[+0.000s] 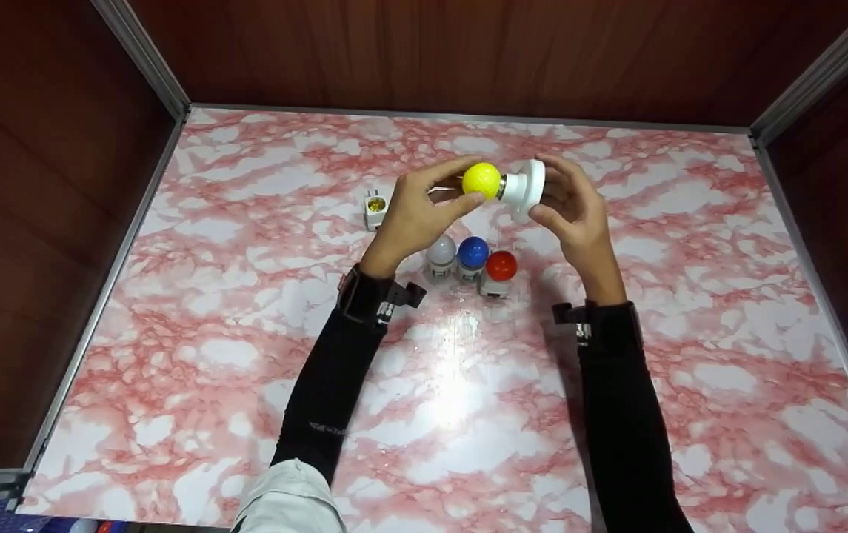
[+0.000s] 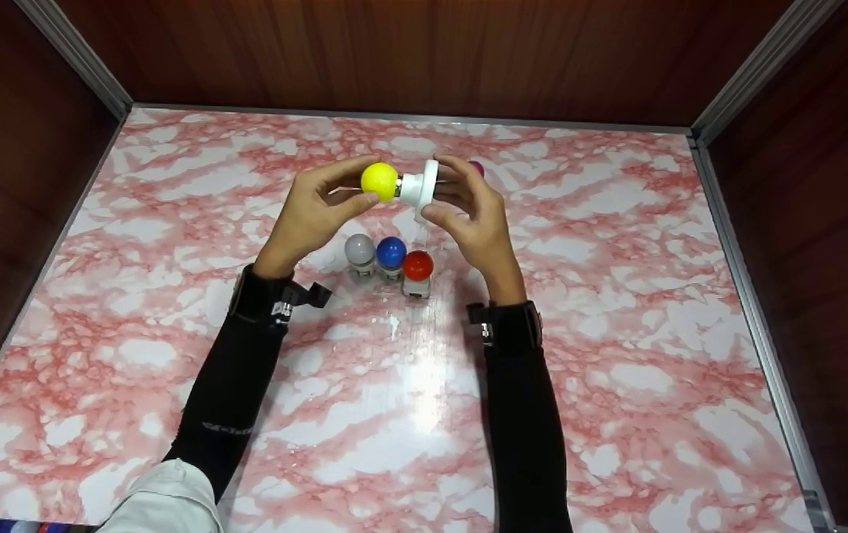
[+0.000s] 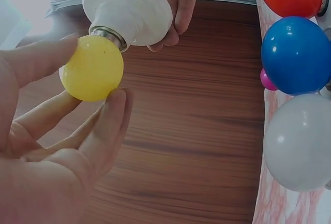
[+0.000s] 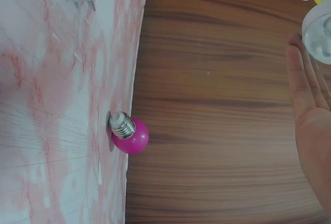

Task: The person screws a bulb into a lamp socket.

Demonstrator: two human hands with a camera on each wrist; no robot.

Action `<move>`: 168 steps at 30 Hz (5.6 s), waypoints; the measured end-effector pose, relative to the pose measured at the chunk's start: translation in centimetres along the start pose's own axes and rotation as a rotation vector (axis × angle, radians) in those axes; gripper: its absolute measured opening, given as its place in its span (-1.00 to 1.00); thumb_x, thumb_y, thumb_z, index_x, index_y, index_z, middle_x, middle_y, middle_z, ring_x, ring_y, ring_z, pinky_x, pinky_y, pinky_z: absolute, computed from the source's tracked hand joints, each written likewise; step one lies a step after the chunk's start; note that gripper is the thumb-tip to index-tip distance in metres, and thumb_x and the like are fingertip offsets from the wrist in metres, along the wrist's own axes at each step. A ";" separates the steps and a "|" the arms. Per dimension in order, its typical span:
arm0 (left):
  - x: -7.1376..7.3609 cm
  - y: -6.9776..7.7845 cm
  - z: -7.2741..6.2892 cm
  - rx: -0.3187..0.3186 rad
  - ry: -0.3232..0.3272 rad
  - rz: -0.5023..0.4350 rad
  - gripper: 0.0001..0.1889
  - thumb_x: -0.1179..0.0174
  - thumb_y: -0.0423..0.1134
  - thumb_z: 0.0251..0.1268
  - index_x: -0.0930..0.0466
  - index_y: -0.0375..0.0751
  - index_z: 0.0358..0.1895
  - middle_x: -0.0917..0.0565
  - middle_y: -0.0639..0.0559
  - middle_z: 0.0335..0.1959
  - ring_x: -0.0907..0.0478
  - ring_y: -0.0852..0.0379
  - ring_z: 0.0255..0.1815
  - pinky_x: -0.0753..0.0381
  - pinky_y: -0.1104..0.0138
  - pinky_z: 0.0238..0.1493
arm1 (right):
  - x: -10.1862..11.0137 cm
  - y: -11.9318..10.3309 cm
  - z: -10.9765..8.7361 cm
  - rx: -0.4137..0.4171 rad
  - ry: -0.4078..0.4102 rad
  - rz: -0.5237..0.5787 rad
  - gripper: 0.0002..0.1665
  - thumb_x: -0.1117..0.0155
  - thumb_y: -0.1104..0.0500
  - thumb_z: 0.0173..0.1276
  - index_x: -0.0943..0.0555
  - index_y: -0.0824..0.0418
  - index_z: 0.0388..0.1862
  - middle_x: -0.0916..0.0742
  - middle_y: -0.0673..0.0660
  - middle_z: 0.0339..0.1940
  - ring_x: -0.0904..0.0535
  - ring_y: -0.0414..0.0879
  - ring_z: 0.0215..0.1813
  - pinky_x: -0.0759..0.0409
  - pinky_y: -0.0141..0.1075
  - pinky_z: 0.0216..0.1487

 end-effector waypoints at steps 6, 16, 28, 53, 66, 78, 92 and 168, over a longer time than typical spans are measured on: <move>0.5 0.0 0.0 0.010 0.043 0.034 -0.62 -0.29 -0.15 0.55 -0.70 -0.08 0.34 -0.83 -0.12 0.17 -0.82 0.08 0.06 -0.81 0.31 0.14 | 0.0 -0.1 0.1 0.027 0.006 0.020 -0.14 -0.62 0.09 0.29 -0.48 0.26 0.51 -0.73 0.15 0.30 -0.72 -0.03 0.28 -0.69 -0.32 0.40; 0.5 -0.1 0.0 0.022 0.056 0.025 -0.64 -0.34 -0.17 0.51 -0.73 -0.15 0.27 -0.84 -0.16 0.14 -0.82 0.04 0.08 -0.81 0.17 0.21 | -0.1 -0.3 0.1 0.038 0.000 0.036 -0.08 -0.67 0.11 0.20 -0.48 0.33 0.49 -0.74 0.09 0.29 -0.72 -0.06 0.30 -0.68 -0.32 0.42; 0.5 0.1 0.0 -0.008 0.047 0.026 -0.57 -0.38 -0.20 0.46 -0.68 -0.25 0.31 -0.81 -0.17 0.19 -0.78 0.03 0.14 -0.79 0.12 0.24 | -0.1 0.1 0.2 0.008 -0.009 -0.005 -0.18 -0.56 0.03 0.37 -0.49 0.27 0.52 -0.76 0.15 0.27 -0.73 -0.05 0.24 -0.71 -0.34 0.30; 0.4 0.4 -0.1 -0.026 0.016 0.001 -0.56 -0.42 -0.30 0.39 -0.69 -0.29 0.30 -0.78 -0.20 0.24 -0.77 0.00 0.17 -0.78 0.30 0.27 | 0.1 1.1 0.3 -0.064 0.022 -0.033 -0.24 -0.50 -0.09 0.42 -0.56 0.26 0.47 -0.77 0.23 0.25 -0.73 -0.14 0.26 -0.70 -0.40 0.24; 0.5 0.3 0.0 -0.009 0.035 0.037 -0.49 -0.38 -0.24 0.45 -0.58 -0.23 0.41 -0.72 -0.14 0.34 -0.74 0.01 0.25 -0.78 0.26 0.27 | -0.1 0.5 0.3 -0.014 0.021 0.040 -0.21 -0.52 0.06 0.41 -0.47 0.33 0.50 -0.77 0.08 0.23 -0.72 -0.07 0.21 -0.70 -0.35 0.29; 0.9 -0.5 0.1 0.059 0.072 0.070 -0.56 -0.37 -0.12 0.48 -0.67 -0.20 0.31 -0.83 -0.16 0.14 -0.82 0.05 0.09 -0.81 0.20 0.20 | -0.5 -1.1 0.2 0.047 0.001 0.037 -0.16 -0.58 0.40 0.23 -0.44 0.40 0.47 -0.71 0.19 0.31 -0.69 0.03 0.32 -0.64 -0.27 0.47; 0.9 -0.3 0.0 0.044 0.061 0.038 -0.56 -0.42 -0.19 0.43 -0.68 -0.28 0.29 -0.83 -0.20 0.11 -0.80 0.04 0.11 -0.81 0.29 0.20 | -0.7 -0.5 0.3 0.033 -0.014 0.042 -0.18 -0.58 0.29 0.28 -0.44 0.40 0.46 -0.75 0.13 0.26 -0.71 -0.02 0.26 -0.66 -0.30 0.42; 7.8 -5.4 0.0 0.206 0.083 0.376 -0.60 -0.37 -0.26 0.44 -0.68 -0.23 0.28 -0.75 -0.21 0.26 -0.70 -0.18 0.23 -0.69 0.08 0.34 | 2.3 1.0 -0.9 -0.132 -0.059 -0.077 -0.41 -0.50 0.50 0.19 -0.46 0.21 0.12 -0.67 0.07 0.15 -0.63 -0.07 0.21 -0.62 -0.40 0.30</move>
Point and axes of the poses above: each hand's wrist, its own z-axis towards the middle knuckle, its own x-axis out of the back of the hand, y = z × x, the point moved 10 cm from there along z, towards the middle knuckle
